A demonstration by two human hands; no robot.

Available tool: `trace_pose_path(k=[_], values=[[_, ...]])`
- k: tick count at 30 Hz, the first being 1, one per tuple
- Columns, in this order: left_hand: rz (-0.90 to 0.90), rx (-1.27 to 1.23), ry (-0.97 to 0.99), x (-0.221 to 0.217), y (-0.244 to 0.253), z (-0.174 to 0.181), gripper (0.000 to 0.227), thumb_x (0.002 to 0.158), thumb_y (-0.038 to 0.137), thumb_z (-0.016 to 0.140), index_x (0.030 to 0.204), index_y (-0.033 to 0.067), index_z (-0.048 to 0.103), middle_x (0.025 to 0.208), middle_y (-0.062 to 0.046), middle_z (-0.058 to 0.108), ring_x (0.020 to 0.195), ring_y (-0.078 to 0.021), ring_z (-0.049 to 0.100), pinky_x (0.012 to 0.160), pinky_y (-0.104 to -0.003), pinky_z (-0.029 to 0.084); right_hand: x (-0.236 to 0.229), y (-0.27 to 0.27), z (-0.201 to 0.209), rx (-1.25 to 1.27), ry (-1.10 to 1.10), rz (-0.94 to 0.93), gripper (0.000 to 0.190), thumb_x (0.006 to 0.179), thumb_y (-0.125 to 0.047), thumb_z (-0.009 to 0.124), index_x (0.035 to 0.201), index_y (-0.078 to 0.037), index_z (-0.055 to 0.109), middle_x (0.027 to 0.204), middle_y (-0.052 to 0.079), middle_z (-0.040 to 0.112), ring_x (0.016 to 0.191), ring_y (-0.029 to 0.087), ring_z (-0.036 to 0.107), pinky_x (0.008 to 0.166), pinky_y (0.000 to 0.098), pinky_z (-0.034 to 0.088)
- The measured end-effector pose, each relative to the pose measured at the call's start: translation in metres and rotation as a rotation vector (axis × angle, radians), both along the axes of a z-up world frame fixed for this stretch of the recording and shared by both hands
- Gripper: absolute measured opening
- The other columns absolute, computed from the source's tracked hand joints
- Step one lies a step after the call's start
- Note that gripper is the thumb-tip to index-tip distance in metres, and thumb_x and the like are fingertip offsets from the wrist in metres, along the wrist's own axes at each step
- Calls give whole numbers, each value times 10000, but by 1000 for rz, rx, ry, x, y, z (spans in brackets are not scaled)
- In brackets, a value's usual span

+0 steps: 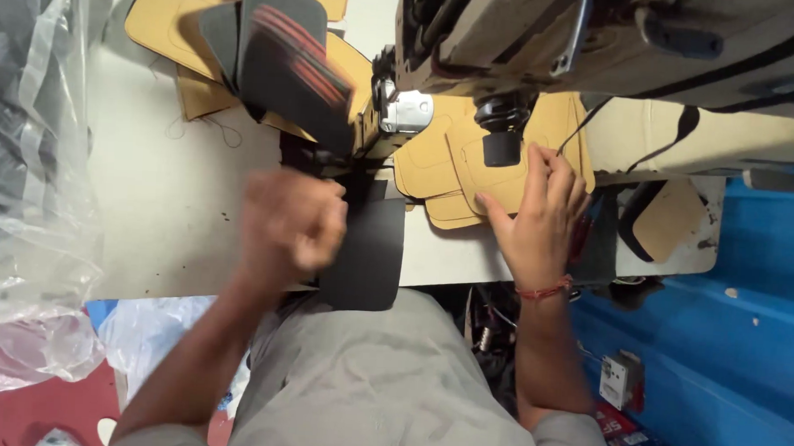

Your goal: Aligning and organizing various shoe components on a workbench in preparation for stitching.

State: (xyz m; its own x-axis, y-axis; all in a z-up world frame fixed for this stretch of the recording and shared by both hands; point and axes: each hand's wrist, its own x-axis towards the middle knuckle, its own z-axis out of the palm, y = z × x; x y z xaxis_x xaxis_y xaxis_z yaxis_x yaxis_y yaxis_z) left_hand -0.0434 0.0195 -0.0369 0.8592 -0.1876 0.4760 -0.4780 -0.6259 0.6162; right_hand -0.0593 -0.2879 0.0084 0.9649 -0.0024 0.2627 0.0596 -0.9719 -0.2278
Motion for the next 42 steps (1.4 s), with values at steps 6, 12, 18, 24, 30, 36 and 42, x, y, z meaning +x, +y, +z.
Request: trace_pose_path(k=[6,12,18,24,30,36,42], values=[[-79,351,323,-28,-24,20,690,747,416,834,1261,11,617,1153,-188,567,1063,-392,530,898,-488,439,11,-1,-5,-79,37,-52,820,701,-314,969,1363,-20,585,1321,139,533,1230,345,475,1099,483,331],[-177,279,395,-30,-28,16,476,696,268,819,1056,49,597,1132,-154,568,1101,-382,532,926,-477,411,6,-1,-3,-49,-47,-50,656,745,-215,941,1274,-38,596,1238,119,576,1177,336,512,1068,473,367],[-407,-417,685,-29,-36,17,253,821,41,745,909,67,509,981,-41,623,901,-175,570,808,-301,466,2,7,-8,-58,-146,-24,403,884,-37,818,1252,-53,654,1055,60,609,1059,285,570,996,446,401],[-244,-778,746,-24,-30,-11,224,963,76,684,935,74,462,995,12,621,876,-60,497,798,-227,440,1,16,-1,0,-40,132,257,847,-7,726,1079,-71,638,1091,128,620,1073,326,586,963,452,400],[-71,-811,694,-21,-22,-22,201,1011,133,687,1014,52,503,921,15,492,848,-81,453,774,-245,399,1,15,-1,525,226,140,229,909,-33,625,1131,-37,567,984,56,670,955,224,663,862,338,477],[-57,-824,604,-17,-21,-13,204,1055,169,614,1183,16,569,1035,6,576,972,-83,525,915,-244,446,-11,-23,-51,1132,280,-3,165,1115,-136,593,1032,4,619,805,-47,548,747,47,461,652,211,384],[-69,-817,622,-13,-23,-12,262,1083,185,581,1260,-7,605,1091,-14,631,1019,-93,560,963,-253,461,-5,-13,-36,1366,271,49,156,1155,-140,507,1155,-9,591,956,-27,566,862,38,481,824,193,411]])
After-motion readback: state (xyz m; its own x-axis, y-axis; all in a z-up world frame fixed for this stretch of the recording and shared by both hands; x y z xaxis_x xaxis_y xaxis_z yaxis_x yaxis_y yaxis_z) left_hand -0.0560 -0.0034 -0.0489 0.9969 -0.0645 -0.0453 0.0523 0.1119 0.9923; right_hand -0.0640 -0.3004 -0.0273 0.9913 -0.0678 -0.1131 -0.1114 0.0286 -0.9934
